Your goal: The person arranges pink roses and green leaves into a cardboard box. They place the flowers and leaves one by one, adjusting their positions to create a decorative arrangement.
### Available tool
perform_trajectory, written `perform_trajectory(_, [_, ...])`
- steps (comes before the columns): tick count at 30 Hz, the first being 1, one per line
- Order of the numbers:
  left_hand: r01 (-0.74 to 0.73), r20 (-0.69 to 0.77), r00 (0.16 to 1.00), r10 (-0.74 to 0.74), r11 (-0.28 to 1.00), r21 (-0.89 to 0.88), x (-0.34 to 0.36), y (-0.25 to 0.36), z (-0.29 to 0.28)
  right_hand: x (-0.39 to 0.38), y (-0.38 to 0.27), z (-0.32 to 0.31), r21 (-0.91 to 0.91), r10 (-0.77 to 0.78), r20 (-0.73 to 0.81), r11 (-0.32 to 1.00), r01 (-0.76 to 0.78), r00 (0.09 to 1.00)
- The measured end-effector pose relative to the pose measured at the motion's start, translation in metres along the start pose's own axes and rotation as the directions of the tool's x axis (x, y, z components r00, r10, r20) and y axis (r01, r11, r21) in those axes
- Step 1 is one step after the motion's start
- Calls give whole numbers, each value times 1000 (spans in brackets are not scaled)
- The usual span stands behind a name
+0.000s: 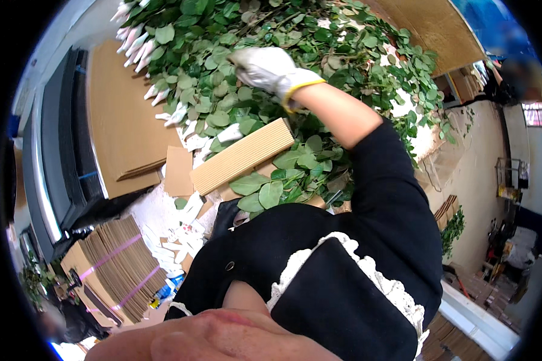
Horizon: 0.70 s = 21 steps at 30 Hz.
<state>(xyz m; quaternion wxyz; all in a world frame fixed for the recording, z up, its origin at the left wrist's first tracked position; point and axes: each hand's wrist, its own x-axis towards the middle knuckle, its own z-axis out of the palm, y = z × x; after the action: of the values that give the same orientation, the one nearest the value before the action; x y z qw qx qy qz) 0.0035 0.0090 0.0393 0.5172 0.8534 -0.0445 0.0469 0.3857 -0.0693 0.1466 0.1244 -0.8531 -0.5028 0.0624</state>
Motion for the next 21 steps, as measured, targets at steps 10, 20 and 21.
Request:
perform_trajectory(10, [31, 26, 999, -32, 999, 26, -3, -4, 1, 48, 10, 28, -328, 27, 30, 944, -16, 999])
perform_trajectory(20, [65, 70, 996, -63, 998, -26, 3, -1, 3, -21, 8, -13, -315, 44, -101, 946, -74, 994])
perform_trajectory(21, [74, 1, 997, -74, 997, 21, 4, -1, 3, -34, 11, -1, -360, 118, 9, 927, -107, 993])
